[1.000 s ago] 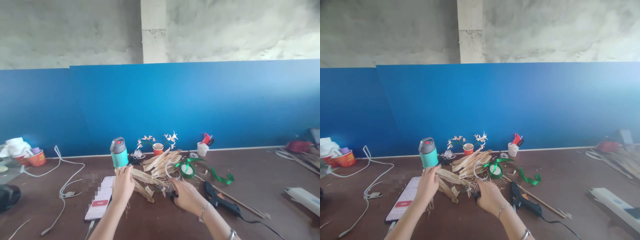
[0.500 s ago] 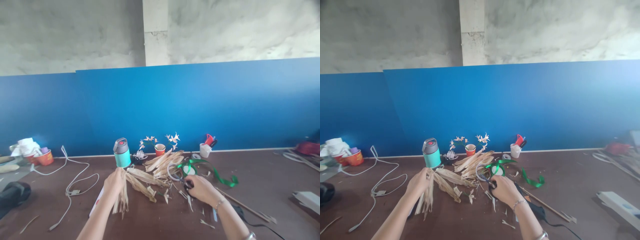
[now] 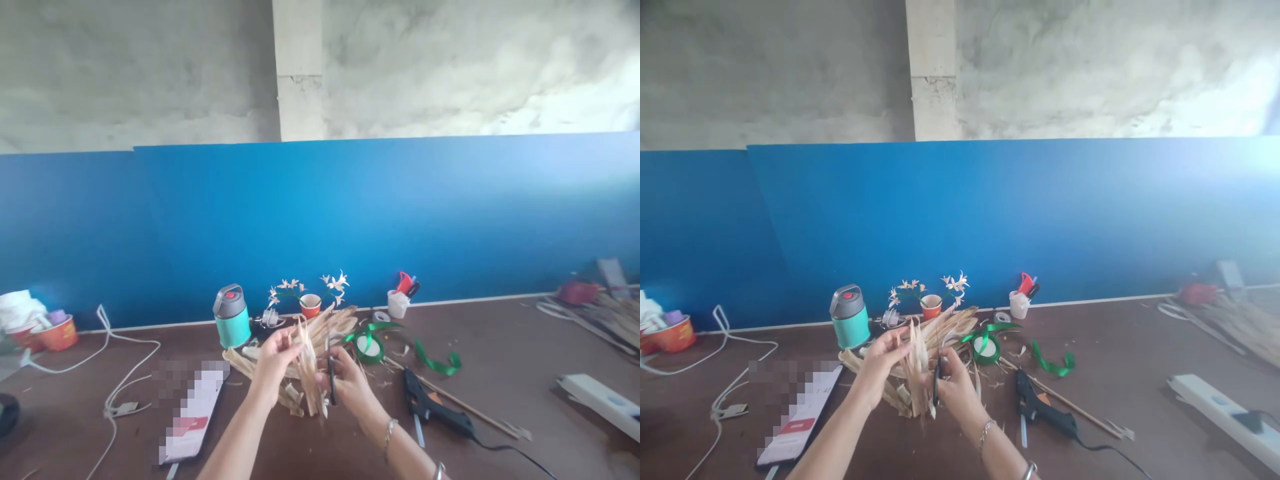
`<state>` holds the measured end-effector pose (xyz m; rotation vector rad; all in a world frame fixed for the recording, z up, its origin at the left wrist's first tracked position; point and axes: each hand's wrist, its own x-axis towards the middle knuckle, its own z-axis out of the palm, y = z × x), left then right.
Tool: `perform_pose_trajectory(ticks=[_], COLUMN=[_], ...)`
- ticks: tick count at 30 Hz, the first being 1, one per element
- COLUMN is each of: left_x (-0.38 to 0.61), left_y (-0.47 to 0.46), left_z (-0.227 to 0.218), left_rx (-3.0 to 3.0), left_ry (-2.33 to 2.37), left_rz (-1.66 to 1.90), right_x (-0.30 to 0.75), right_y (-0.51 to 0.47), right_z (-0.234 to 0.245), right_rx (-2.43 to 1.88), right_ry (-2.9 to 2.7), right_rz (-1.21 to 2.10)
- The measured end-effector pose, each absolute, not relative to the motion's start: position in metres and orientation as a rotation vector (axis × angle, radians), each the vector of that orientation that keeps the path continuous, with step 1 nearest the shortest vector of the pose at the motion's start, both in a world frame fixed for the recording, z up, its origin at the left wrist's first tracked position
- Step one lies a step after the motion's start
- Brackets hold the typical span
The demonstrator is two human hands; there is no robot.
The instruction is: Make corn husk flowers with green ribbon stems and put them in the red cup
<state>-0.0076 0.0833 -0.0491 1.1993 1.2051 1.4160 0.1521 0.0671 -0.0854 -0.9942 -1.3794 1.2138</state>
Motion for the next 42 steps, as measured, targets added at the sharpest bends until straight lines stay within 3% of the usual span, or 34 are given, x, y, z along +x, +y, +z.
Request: perform_pose_trajectory(ticks=[8, 20, 31, 42], left_x=[0.014, -0.019, -0.007, 0.007], left_y=[0.078, 0.082, 0.062, 0.052], left_z=[-0.069, -0.059, -0.086, -0.096], left_rx=[0.83, 0.517, 0.619, 0.862], left_ry=[0.951, 0.878, 0.802, 0.83], left_rz=[1.446, 1.487, 1.548, 1.306], right_x=[0.149, 0.183, 0.156, 0.156], right_y=[0.066, 0.083, 0.065, 0.066], right_z=[-0.091, -0.093, -0.083, -0.082], right_rx=[-0.984, -1.184, -0.94, -0.882], right_ry=[-1.18, -1.165, -1.267, -1.137], right_rz=[1.251, 0.764, 1.328, 1.346])
